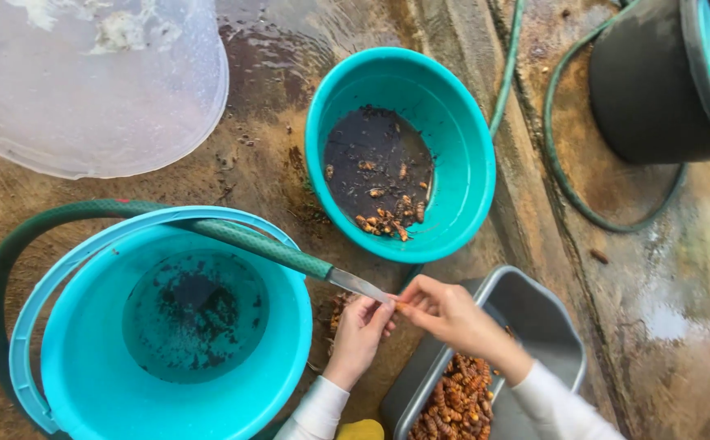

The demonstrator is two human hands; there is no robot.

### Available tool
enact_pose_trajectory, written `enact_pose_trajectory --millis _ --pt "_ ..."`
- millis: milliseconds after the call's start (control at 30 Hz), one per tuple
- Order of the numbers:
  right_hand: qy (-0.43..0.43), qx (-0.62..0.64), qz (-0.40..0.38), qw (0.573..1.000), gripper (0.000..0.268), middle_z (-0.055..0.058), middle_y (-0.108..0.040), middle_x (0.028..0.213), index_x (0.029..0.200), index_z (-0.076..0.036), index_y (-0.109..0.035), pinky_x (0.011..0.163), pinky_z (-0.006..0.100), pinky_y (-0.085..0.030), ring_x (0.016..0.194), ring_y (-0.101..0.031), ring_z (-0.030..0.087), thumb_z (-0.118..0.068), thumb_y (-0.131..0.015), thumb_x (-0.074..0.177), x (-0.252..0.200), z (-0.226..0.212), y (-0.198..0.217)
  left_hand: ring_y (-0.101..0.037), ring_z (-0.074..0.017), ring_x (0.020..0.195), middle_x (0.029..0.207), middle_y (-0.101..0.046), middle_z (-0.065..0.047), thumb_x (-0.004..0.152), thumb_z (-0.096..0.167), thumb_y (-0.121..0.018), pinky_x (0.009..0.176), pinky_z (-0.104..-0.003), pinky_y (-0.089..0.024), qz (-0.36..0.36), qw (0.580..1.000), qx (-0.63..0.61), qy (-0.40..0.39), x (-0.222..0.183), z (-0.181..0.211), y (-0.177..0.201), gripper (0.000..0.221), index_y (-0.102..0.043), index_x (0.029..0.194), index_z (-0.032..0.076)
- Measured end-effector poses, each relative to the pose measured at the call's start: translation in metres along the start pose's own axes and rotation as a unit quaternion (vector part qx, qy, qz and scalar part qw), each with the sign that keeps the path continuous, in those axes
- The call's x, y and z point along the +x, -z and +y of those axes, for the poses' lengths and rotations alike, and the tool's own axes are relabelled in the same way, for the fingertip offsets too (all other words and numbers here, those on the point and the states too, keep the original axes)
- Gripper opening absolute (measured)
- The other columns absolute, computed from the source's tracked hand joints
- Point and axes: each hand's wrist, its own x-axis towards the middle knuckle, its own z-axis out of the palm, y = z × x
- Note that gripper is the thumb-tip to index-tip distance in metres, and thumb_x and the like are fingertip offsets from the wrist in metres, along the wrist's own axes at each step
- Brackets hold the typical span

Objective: Cleaning turmeric roots using a water hose and multiple buckets.

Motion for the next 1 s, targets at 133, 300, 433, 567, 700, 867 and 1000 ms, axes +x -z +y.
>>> enact_pose_trajectory --millis 133,300,433,567,700,867,1000 --pt "0.087 0.201 0.083 0.972 0.016 -0.002 -0.067 0.084 0.110 -0.002 -0.064 0.066 0.023 -0.054 0.075 -0.064 0.005 -0.013 -0.065 0.098 0.009 0.039 -0.047 -0.061 -0.0064 0.068 0.083 -0.068 -0.002 0.099 0.009 -0.062 0.059 -0.023 -0.050 0.028 0.998 -0.057 -0.026 0.007 -0.013 -0.001 0.007 -0.066 0.101 0.003" --pt "0.052 0.183 0.136 0.972 0.015 0.001 -0.063 0.079 0.101 0.000 -0.060 0.054 0.023 -0.041 0.064 -0.052 0.006 -0.014 -0.064 0.103 0.027 0.049 -0.073 -0.057 -0.0052 0.064 0.078 -0.066 -0.001 0.102 0.012 -0.063 0.056 -0.021 -0.046 0.075 0.989 -0.126 -0.036 0.005 -0.019 0.007 0.013 -0.059 0.092 0.005" --pt "0.048 0.206 0.082 0.974 0.022 0.003 -0.065 0.074 0.102 -0.001 -0.064 0.056 0.023 -0.048 0.060 -0.058 0.007 -0.021 -0.055 0.107 0.043 0.055 -0.070 -0.056 -0.0056 0.064 0.078 -0.066 -0.002 0.103 0.014 -0.064 0.056 -0.022 -0.045 0.085 0.985 -0.144 -0.040 0.005 -0.019 0.019 0.014 -0.060 0.093 0.005" --pt "0.083 0.265 0.019 0.961 0.017 0.000 -0.068 0.085 0.107 -0.004 -0.062 0.063 0.022 -0.053 0.071 -0.064 0.004 -0.020 -0.058 0.104 0.040 0.054 -0.067 -0.059 -0.0051 0.073 0.088 -0.068 -0.002 0.099 0.010 -0.065 0.066 -0.022 -0.051 0.089 0.986 -0.115 -0.083 0.001 -0.003 0.018 0.006 -0.061 0.098 0.005" --pt "0.084 0.314 0.022 0.946 0.017 0.003 -0.071 0.094 0.104 0.001 -0.060 0.076 0.026 -0.060 0.084 -0.070 0.008 -0.015 -0.065 0.101 0.036 0.062 -0.057 -0.062 -0.0043 0.083 0.095 -0.067 -0.001 0.096 0.004 -0.067 0.074 -0.021 -0.053 0.056 0.986 -0.095 -0.126 0.000 -0.002 0.009 0.008 -0.060 0.101 0.005" --pt "0.098 0.242 0.044 0.964 0.016 0.003 -0.073 0.095 0.105 0.000 -0.069 0.077 0.028 -0.057 0.086 -0.069 0.010 -0.010 -0.071 0.093 0.007 0.029 -0.037 -0.064 -0.0074 0.081 0.092 -0.070 -0.004 0.098 0.004 -0.068 0.073 -0.023 -0.053 0.034 0.992 -0.065 -0.107 0.000 -0.004 0.007 0.004 -0.064 0.099 0.003" --pt "0.046 0.034 0.031 0.998 0.011 0.002 -0.076 0.086 0.094 -0.005 -0.073 0.075 0.029 -0.061 0.080 -0.073 0.012 -0.016 -0.071 0.091 -0.037 0.002 -0.010 -0.067 -0.0112 0.085 0.094 -0.074 -0.007 0.100 0.006 -0.064 0.079 -0.027 -0.054 -0.010 0.998 0.006 -0.057 -0.004 -0.007 0.000 0.007 -0.068 0.097 0.000"
